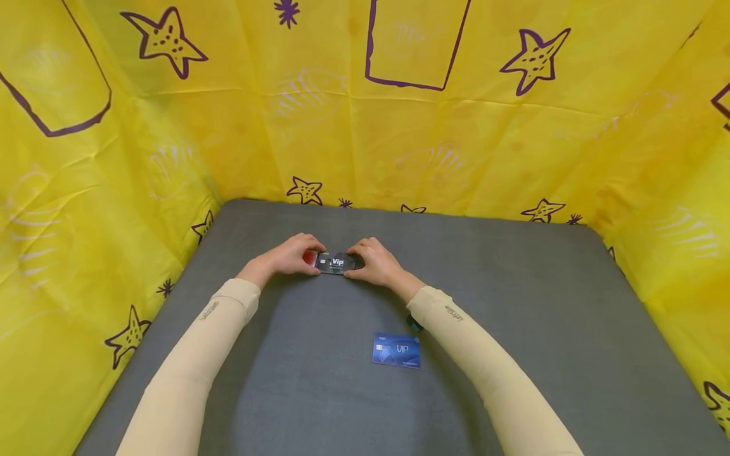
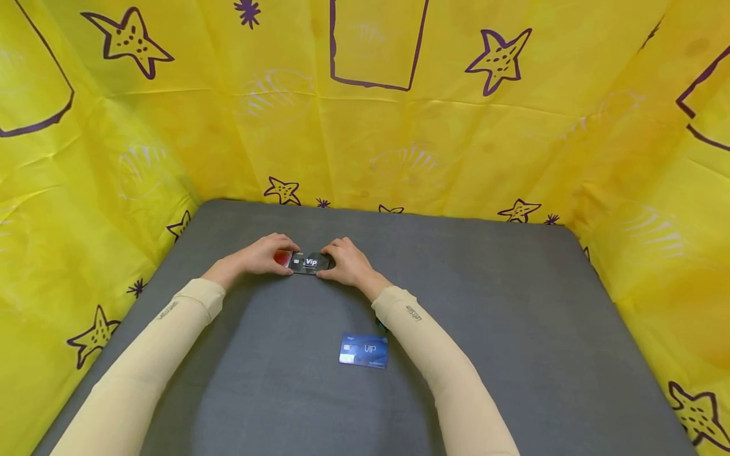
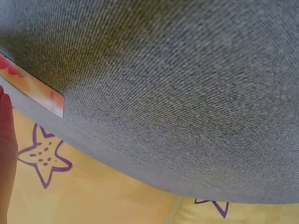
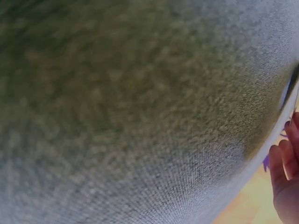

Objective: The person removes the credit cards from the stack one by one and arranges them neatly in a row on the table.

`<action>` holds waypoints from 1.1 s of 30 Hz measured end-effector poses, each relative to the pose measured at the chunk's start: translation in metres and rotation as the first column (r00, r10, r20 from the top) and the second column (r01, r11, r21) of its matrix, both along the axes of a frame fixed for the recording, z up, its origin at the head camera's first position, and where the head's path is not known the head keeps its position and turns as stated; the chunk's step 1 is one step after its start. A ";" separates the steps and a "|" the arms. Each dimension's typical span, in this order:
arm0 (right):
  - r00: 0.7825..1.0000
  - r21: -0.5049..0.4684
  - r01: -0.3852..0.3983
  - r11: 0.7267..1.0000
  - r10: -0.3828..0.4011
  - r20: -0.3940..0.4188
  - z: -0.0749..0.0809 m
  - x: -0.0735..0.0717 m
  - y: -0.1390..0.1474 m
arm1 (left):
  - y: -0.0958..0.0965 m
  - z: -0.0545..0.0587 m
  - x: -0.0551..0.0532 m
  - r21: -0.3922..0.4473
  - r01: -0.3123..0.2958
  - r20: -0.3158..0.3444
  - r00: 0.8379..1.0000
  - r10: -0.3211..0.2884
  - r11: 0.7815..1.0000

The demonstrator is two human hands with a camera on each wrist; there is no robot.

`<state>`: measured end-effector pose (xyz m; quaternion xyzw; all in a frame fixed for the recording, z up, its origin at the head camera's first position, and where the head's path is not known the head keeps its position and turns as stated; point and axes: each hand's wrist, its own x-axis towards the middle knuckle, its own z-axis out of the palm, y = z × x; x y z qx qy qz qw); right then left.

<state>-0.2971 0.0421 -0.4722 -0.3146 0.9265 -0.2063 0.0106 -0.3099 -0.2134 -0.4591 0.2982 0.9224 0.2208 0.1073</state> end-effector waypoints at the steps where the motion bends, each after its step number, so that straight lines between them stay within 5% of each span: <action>1: 1.000 0.003 -0.001 1.000 0.001 0.002 0.000 0.000 -0.001 | -0.001 0.000 0.000 0.000 -0.001 0.007 1.000 0.001 1.000; 10: 0.998 0.006 -0.016 1.000 0.015 0.053 -0.001 -0.002 -0.002 | -0.001 0.003 -0.002 -0.014 -0.022 0.078 0.997 0.023 1.000; 33: 0.997 -0.001 -0.010 1.000 0.010 0.071 -0.003 0.000 -0.002 | -0.004 -0.002 0.001 0.042 -0.047 0.105 0.994 0.042 0.998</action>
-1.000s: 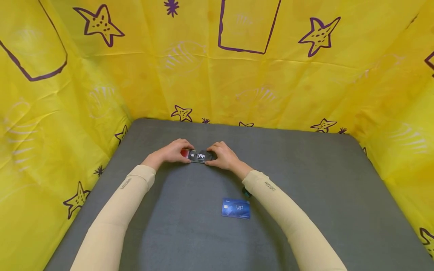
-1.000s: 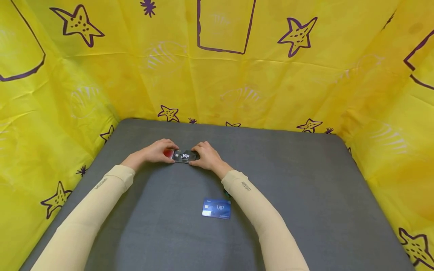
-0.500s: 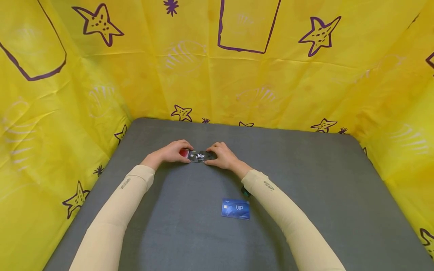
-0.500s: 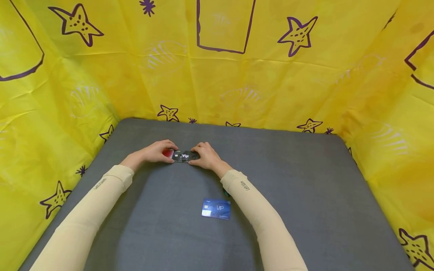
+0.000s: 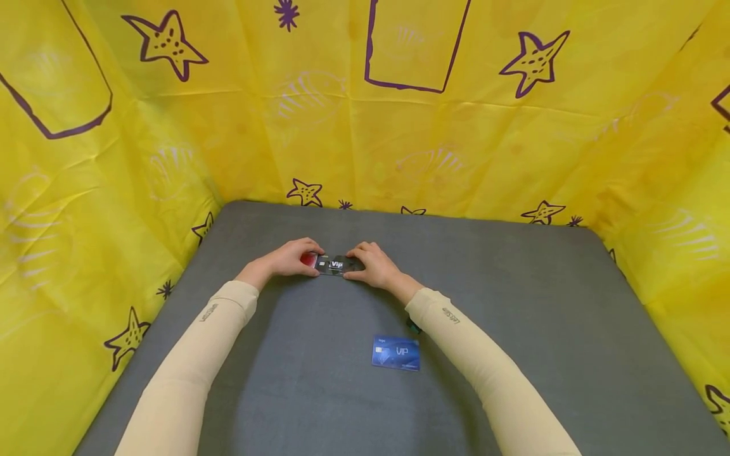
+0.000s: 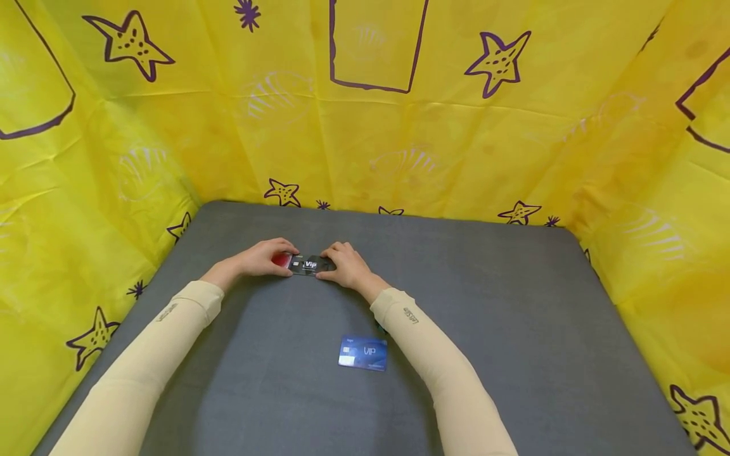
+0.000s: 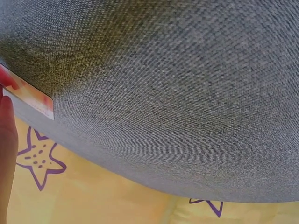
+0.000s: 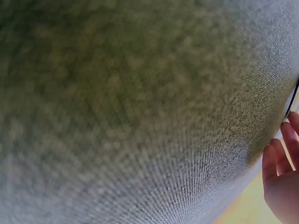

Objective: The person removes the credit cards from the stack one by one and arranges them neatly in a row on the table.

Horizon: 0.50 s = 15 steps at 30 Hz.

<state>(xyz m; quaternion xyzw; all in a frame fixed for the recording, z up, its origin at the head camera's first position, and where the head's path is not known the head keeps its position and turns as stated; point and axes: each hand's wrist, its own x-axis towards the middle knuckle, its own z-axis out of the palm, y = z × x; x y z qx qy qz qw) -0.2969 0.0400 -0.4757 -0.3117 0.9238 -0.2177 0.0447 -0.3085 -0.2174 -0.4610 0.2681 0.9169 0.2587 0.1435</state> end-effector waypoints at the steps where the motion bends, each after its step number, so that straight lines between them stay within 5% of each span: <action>1: 1.000 0.001 0.000 1.000 0.000 -0.001 0.000 0.000 0.000 | 0.000 0.000 0.000 0.001 -0.001 0.000 1.000 0.001 1.000; 15: 1.000 0.021 0.008 1.000 -0.008 -0.014 -0.002 0.001 0.001 | 0.000 0.001 0.003 0.010 -0.009 -0.006 1.000 0.009 1.000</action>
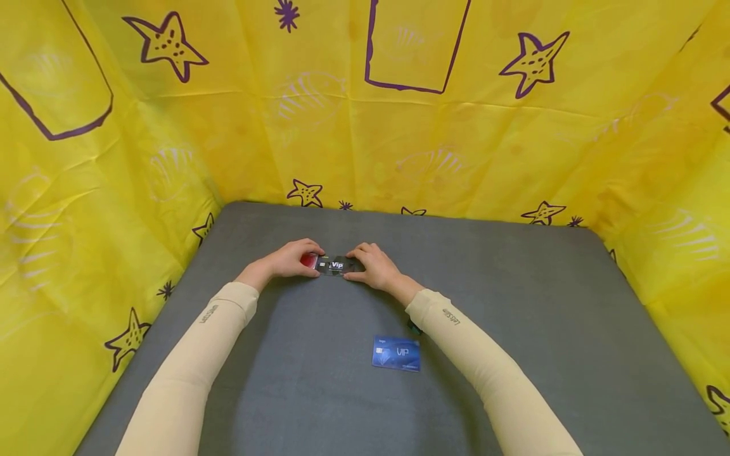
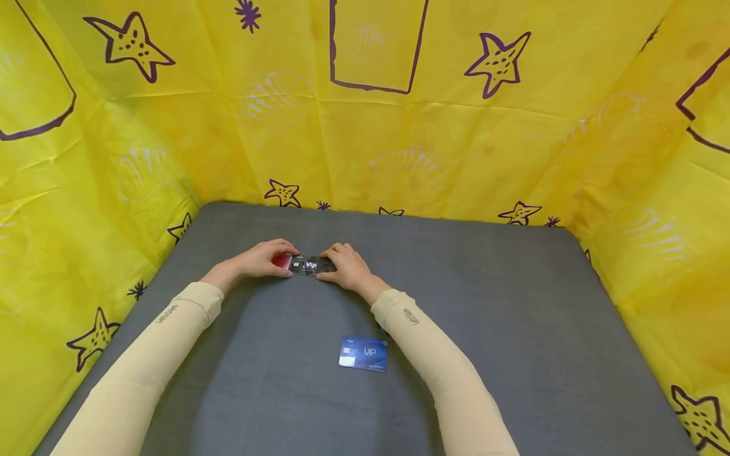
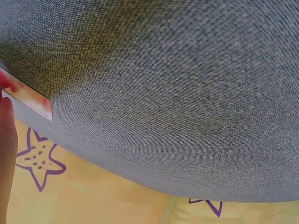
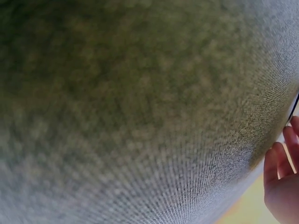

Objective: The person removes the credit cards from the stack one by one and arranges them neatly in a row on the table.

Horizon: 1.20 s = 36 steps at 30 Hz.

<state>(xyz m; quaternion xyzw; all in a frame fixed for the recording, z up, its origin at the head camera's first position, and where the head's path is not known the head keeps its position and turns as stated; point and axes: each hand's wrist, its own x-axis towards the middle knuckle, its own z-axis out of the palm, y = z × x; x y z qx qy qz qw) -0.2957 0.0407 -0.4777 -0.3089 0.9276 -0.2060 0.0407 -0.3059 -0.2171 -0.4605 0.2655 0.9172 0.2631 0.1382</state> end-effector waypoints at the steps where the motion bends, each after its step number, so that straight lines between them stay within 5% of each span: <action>1: 1.000 -0.002 -0.001 1.000 0.001 -0.002 0.000 0.000 0.000 | 0.000 0.000 0.000 0.003 0.001 0.001 1.000 -0.001 1.000; 10: 1.000 -0.018 0.003 1.000 -0.003 0.001 -0.001 0.000 0.000 | -0.003 -0.003 0.000 0.035 0.022 -0.043 0.999 -0.020 0.999; 26: 1.000 -0.038 0.001 0.999 -0.001 -0.006 -0.004 0.002 0.002 | 0.001 -0.002 0.007 0.018 -0.024 0.007 1.000 0.024 1.000; 36: 0.998 -0.122 0.044 0.992 -0.039 0.043 -0.005 0.020 0.010 | 0.008 -0.005 0.020 0.009 -0.045 -0.107 0.993 0.046 0.999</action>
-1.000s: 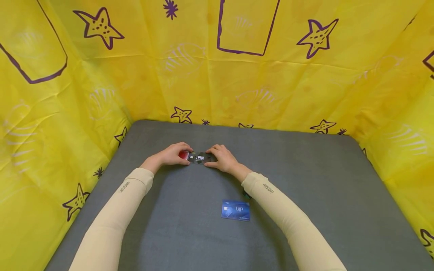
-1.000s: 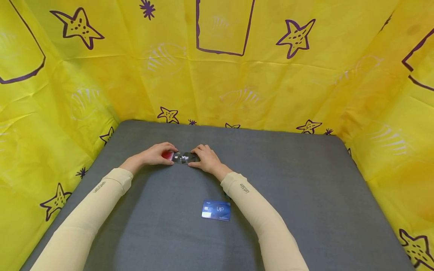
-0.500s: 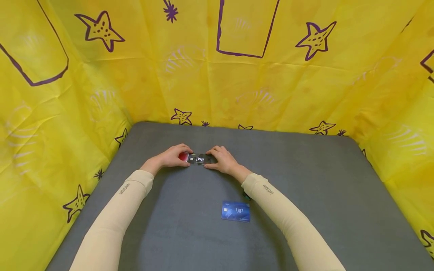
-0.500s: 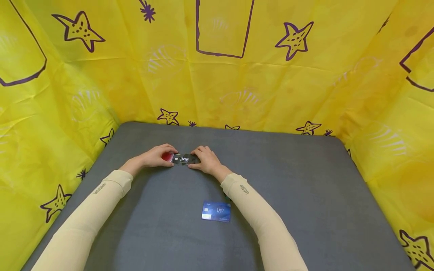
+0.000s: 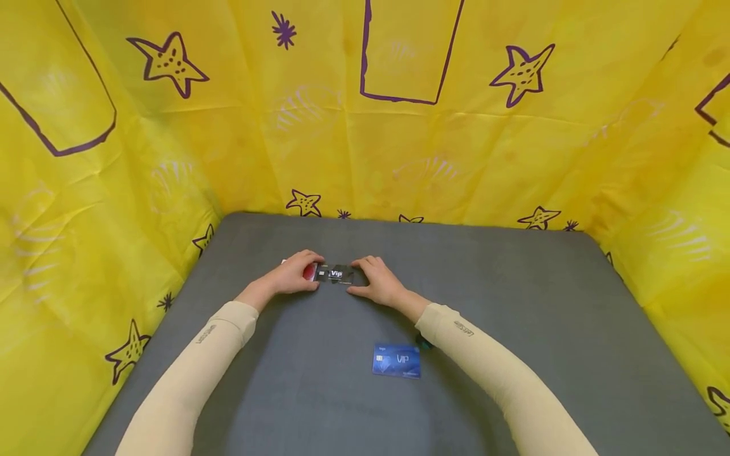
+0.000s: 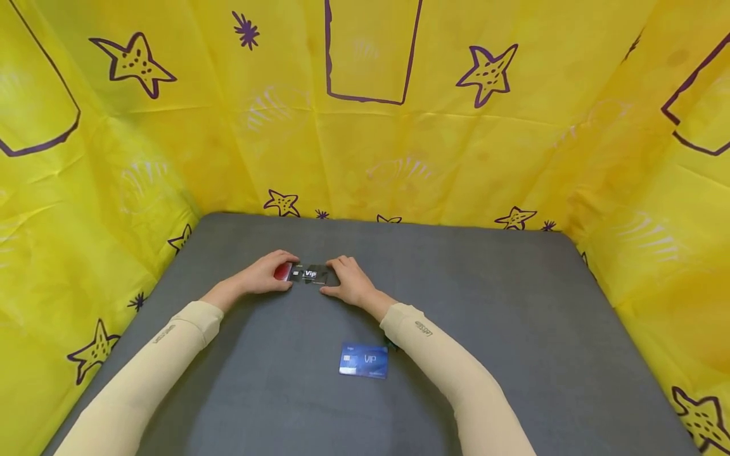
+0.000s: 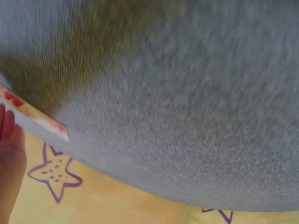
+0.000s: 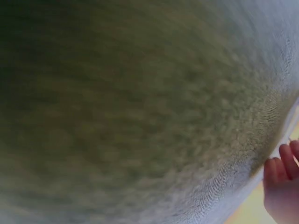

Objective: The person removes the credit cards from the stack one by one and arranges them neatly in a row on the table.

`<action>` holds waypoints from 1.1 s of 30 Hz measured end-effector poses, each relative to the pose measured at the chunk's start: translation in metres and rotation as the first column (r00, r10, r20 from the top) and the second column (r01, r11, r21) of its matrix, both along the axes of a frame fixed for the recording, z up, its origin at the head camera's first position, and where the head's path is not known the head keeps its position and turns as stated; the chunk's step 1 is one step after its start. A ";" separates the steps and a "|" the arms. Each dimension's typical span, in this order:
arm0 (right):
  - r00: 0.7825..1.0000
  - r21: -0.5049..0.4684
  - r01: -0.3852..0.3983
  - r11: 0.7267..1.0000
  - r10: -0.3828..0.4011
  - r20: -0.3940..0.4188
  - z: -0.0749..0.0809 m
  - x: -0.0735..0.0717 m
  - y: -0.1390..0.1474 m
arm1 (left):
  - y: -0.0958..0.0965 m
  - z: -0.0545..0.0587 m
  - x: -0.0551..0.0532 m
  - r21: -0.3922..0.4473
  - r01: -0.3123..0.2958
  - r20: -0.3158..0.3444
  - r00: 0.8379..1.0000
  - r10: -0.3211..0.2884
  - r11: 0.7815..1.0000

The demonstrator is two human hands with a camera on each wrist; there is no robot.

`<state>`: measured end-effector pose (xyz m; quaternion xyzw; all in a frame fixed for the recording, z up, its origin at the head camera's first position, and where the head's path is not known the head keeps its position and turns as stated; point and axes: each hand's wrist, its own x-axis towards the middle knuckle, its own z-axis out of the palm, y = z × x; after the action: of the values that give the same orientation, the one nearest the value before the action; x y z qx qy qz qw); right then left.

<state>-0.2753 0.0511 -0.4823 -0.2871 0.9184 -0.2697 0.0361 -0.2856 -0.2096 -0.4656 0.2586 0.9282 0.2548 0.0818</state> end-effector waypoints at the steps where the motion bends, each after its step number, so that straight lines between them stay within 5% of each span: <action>1: 1.000 -0.014 -0.001 1.000 0.001 0.006 -0.001 0.002 0.002 | 0.001 -0.001 0.002 0.010 0.005 -0.021 1.000 -0.004 1.000; 7: 1.000 -0.092 -0.005 0.996 0.006 0.010 -0.001 0.010 0.015 | 0.008 -0.003 0.011 0.058 -0.001 -0.138 0.990 0.009 0.998; 13: 1.000 -0.154 -0.007 0.988 0.010 0.014 0.005 0.017 0.026 | 0.016 -0.007 0.019 0.149 -0.076 -0.154 0.983 0.099 0.986; 20: 0.994 -0.244 0.046 0.969 -0.020 0.109 0.009 0.025 0.032 | 0.025 -0.009 0.032 0.306 -0.194 -0.027 0.977 0.212 0.932; 27: 0.977 -0.352 0.095 0.931 -0.020 0.212 0.006 0.030 0.040 | 0.037 -0.008 0.046 0.433 -0.251 0.208 0.962 0.175 0.866; 33: 0.955 -0.425 0.128 0.896 0.005 0.298 0.005 0.040 0.050 | 0.044 -0.003 0.060 0.483 -0.258 0.293 0.948 0.124 0.837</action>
<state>-0.2358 0.1014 -0.4776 -0.2153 0.8271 -0.5102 0.0966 -0.2260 -0.1661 -0.4691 0.1423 0.8295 0.5309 0.0998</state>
